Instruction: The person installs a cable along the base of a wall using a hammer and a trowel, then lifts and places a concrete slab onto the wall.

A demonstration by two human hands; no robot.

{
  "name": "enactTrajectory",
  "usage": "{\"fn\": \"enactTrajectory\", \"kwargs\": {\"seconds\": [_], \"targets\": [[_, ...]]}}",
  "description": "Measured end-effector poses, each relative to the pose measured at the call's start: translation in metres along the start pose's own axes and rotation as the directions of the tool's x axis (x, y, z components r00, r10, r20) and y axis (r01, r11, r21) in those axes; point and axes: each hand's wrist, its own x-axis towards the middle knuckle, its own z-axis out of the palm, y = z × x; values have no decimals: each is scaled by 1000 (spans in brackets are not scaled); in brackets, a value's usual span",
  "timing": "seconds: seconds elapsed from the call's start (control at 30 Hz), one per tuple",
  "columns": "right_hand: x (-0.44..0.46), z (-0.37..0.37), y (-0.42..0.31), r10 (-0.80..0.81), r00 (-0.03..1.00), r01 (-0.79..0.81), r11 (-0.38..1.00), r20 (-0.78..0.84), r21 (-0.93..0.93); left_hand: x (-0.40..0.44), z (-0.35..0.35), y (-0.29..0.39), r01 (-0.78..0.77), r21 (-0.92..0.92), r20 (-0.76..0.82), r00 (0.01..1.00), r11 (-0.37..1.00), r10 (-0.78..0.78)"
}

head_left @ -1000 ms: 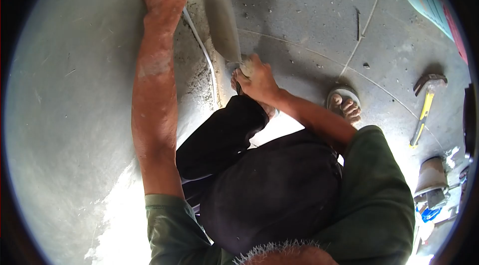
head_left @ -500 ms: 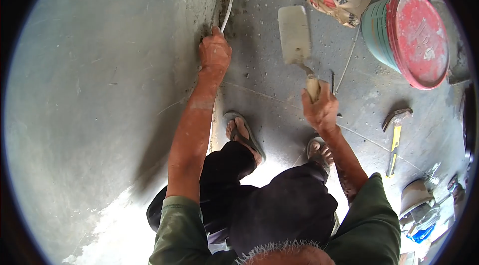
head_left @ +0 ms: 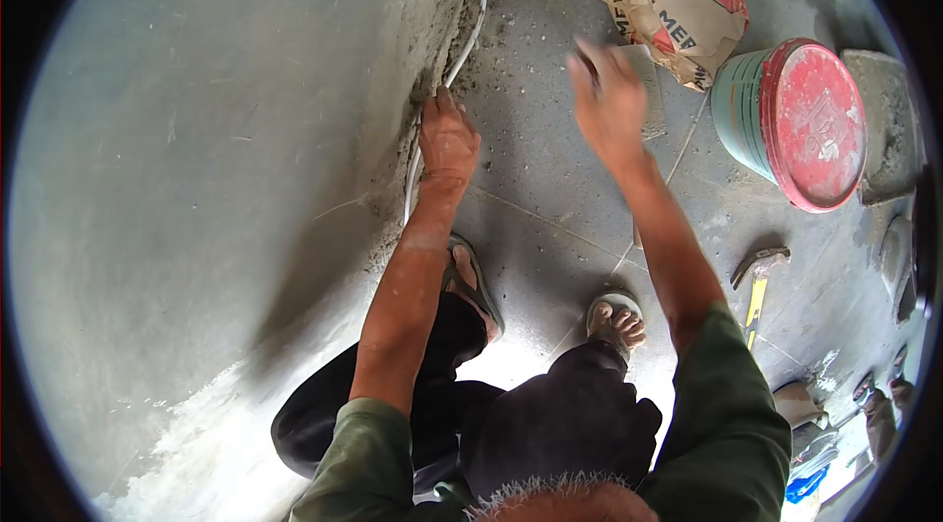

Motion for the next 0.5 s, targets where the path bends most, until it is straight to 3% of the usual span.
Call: {"fn": "enactTrajectory", "kwargs": {"seconds": [0.03,0.1,0.17,0.27,0.4,0.47,0.5], "targets": [[24,20,2,54,997,-55,998,48,29,-7,2,1,9,-2,1,1000,1000,-9],[66,76,29,-82,997,82,995,14,-56,-15,5,1,8,-20,0,1000,1000,-8],[96,104,22,161,972,-146,985,171,-94,-15,11,-3,-2,-13,-19,1000,1000,2],[113,145,30,162,940,-96,970,301,-221,-20,12,-3,-21,30,-37,999,999,22],[110,169,39,206,936,-142,963,284,-230,-14,9,-7,9,24,9,1000,1000,-9],[112,167,31,343,900,-327,939,267,-105,-9,4,-4,56,-8,31,998,998,-56],[111,164,28,347,897,-329,938,273,-111,-9,1,-3,95,-35,54,994,995,-93]]}}
